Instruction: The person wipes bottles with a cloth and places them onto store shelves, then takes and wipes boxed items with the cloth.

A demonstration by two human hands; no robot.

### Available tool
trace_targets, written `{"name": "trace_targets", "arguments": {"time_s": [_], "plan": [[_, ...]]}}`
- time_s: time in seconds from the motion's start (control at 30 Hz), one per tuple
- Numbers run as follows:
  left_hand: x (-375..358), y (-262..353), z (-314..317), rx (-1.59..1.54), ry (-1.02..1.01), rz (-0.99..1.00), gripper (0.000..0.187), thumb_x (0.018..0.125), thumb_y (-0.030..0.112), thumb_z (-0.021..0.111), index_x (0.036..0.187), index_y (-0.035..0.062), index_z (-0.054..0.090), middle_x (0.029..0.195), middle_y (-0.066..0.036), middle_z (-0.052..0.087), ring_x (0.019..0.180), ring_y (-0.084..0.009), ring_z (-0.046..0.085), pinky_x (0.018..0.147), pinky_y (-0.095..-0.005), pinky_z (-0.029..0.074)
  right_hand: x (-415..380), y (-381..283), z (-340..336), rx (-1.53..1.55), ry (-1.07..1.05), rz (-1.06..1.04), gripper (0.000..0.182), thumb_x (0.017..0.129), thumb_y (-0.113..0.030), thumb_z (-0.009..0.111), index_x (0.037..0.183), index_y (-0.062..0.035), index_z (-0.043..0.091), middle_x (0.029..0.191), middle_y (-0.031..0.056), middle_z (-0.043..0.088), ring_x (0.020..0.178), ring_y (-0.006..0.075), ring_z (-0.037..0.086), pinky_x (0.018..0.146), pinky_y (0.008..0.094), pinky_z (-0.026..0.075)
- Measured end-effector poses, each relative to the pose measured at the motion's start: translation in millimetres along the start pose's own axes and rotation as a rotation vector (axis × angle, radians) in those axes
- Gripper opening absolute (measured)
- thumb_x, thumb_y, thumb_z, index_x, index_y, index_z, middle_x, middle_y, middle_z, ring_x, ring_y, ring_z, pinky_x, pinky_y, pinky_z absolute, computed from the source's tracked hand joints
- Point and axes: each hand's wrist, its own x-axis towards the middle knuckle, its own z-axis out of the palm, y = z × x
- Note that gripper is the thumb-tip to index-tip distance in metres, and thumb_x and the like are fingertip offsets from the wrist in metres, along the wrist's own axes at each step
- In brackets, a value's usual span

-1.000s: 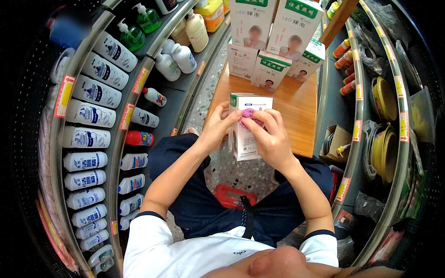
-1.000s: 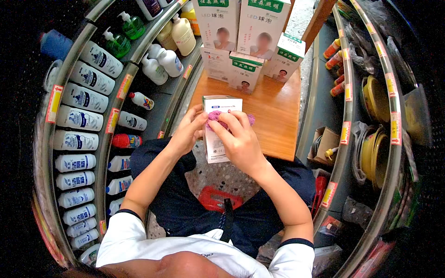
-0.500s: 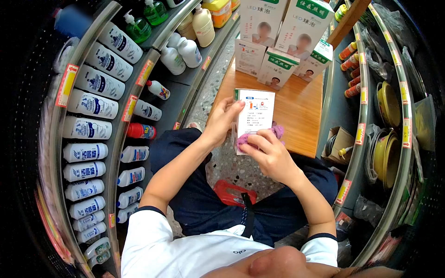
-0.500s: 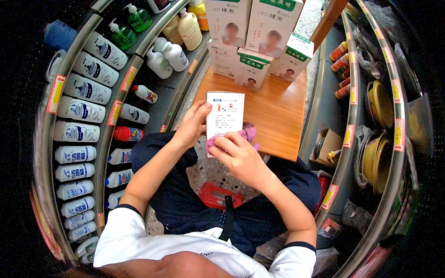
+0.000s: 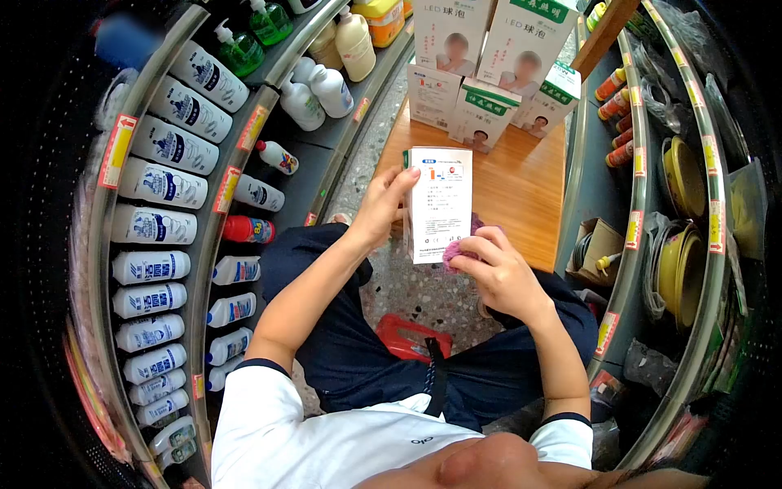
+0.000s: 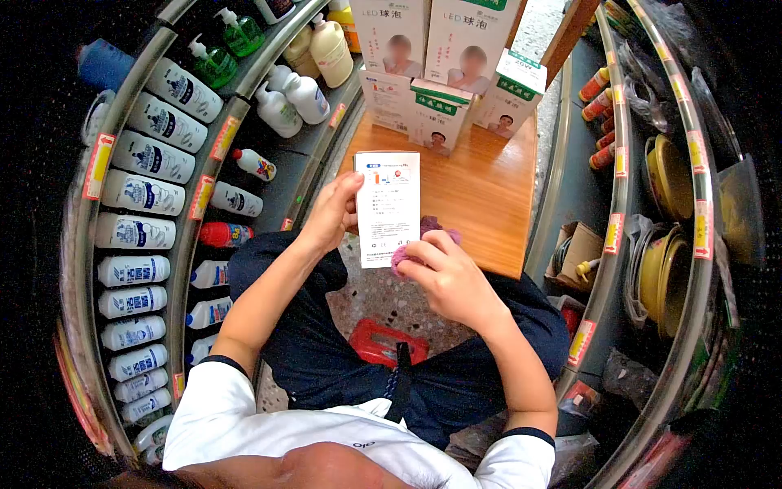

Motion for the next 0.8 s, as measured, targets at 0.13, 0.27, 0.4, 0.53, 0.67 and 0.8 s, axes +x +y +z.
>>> {"name": "trace_targets", "arguments": {"time_s": [0.13, 0.27, 0.4, 0.53, 0.67, 0.8], "plan": [[-2, 2, 0, 0.014, -0.02, 0.004, 0.066, 0.091, 0.046, 0.061, 0.126, -0.0085, 0.048, 0.107, -0.015, 0.062, 0.101, -0.0193, 0.063, 0.082, -0.0345, 0.055, -4, 2, -1, 0.017, 0.013, 0.033, 0.034, 0.064, 0.005, 0.064, 0.097, -0.0024, 0.065, 0.109, 0.0092, 0.059, 0.101, 0.0316, 0.053, 0.089, 0.039, 0.048], [-5, 4, 8, 0.008, 0.014, 0.014, 0.067, 0.091, 0.043, 0.064, 0.13, -0.0086, 0.045, 0.112, -0.016, 0.061, 0.105, -0.0188, 0.061, 0.089, -0.0318, 0.051, -3, 2, 2, -0.003, 0.038, 0.024, 0.035, 0.065, 0.005, 0.064, 0.099, -0.0022, 0.065, 0.109, 0.0096, 0.058, 0.102, 0.0318, 0.053, 0.09, 0.0397, 0.048], [-3, 2, 11, 0.003, 0.003, 0.062, 0.071, 0.089, 0.04, 0.067, 0.133, -0.0097, 0.042, 0.117, -0.018, 0.06, 0.106, -0.0194, 0.06, 0.094, -0.0303, 0.047, -1, 6, 10, -0.017, 0.107, 0.031, 0.036, 0.065, 0.004, 0.064, 0.101, -0.0022, 0.065, 0.109, 0.0105, 0.058, 0.103, 0.0327, 0.052, 0.089, 0.0408, 0.048], [-9, 8, 20, 0.016, 0.02, 0.082, 0.073, 0.089, 0.039, 0.069, 0.133, -0.0108, 0.04, 0.116, -0.018, 0.06, 0.107, -0.0194, 0.06, 0.095, -0.0317, 0.046, 3, 6, 18, -0.062, 0.249, 0.098, 0.037, 0.065, 0.006, 0.065, 0.101, -0.0035, 0.066, 0.108, 0.0115, 0.057, 0.103, 0.0338, 0.052, 0.088, 0.0419, 0.048], [-14, 13, 25, 0.104, 0.088, 0.148, 0.056, 0.094, 0.042, 0.06, 0.126, -0.0034, 0.048, 0.11, -0.01, 0.061, 0.102, -0.0138, 0.058, 0.089, -0.0292, 0.047, 9, 10, 20, -0.057, 0.406, 0.159, 0.034, 0.069, 0.009, 0.064, 0.1, -0.0042, 0.066, 0.106, 0.0129, 0.057, 0.101, 0.0343, 0.053, 0.086, 0.0409, 0.048], [-10, 22, 11, -0.048, -0.003, 0.146, 0.047, 0.1, 0.039, 0.049, 0.127, 0.0007, 0.049, 0.114, -0.007, 0.059, 0.106, -0.0156, 0.057, 0.089, -0.0326, 0.049, 7, 25, 22, 0.169, 0.492, 0.29, 0.027, 0.075, 0.011, 0.06, 0.098, -0.0026, 0.065, 0.104, 0.0135, 0.057, 0.1, 0.0312, 0.054, 0.085, 0.038, 0.047]]}}
